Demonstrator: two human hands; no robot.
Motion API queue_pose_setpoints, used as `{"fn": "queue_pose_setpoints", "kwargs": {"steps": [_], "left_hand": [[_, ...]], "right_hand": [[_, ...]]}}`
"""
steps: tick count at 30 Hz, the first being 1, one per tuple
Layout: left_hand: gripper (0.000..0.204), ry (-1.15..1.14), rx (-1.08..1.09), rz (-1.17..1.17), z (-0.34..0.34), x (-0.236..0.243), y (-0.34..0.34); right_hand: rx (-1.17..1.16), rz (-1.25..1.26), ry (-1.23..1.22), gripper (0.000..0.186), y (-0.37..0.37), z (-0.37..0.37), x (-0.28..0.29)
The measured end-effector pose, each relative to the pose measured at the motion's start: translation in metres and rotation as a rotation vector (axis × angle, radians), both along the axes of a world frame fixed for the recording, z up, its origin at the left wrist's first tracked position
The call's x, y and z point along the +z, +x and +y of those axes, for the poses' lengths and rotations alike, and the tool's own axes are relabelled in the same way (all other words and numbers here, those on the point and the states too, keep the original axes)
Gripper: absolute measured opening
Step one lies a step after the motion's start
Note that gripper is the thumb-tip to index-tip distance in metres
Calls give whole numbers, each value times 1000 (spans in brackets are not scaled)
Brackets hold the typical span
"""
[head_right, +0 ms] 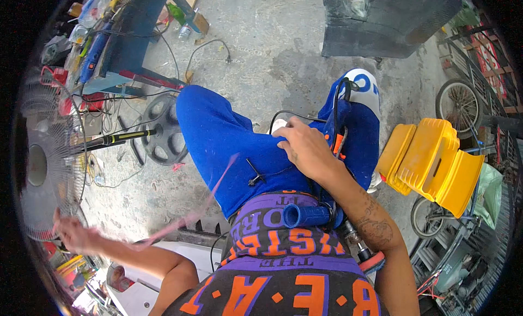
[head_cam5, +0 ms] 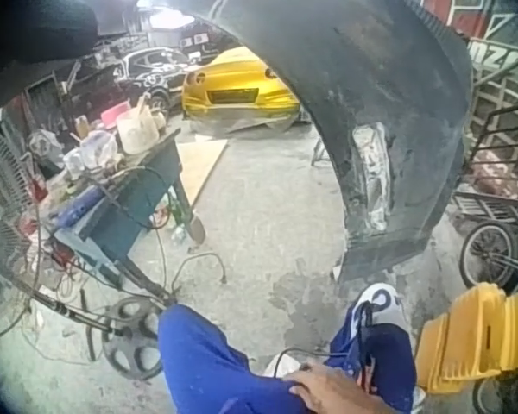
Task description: Repairing or splicing wires, possibly for a vehicle component, using a specialized tool.
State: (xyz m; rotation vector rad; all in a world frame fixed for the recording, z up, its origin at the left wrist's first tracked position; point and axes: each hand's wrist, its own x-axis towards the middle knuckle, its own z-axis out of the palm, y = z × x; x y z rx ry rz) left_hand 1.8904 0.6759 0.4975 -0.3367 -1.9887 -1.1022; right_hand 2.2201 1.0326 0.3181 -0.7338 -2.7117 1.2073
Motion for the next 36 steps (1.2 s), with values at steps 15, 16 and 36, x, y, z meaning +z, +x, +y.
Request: {"fn": "queue_pose_setpoints", "kwargs": {"steps": [15,16,36], "left_hand": [[23,-631,-1101,-1234,143,-182,176],[23,-653,-1083,-1205,145,-182,180],[15,-492,-1262,-1174,163,-174,146]], "right_hand": [[501,-428,-322,22,-21,-17,-28],[495,-434,-323,22,-18,-17,-27],[214,-18,-299,19,-10,-1,6]]}}
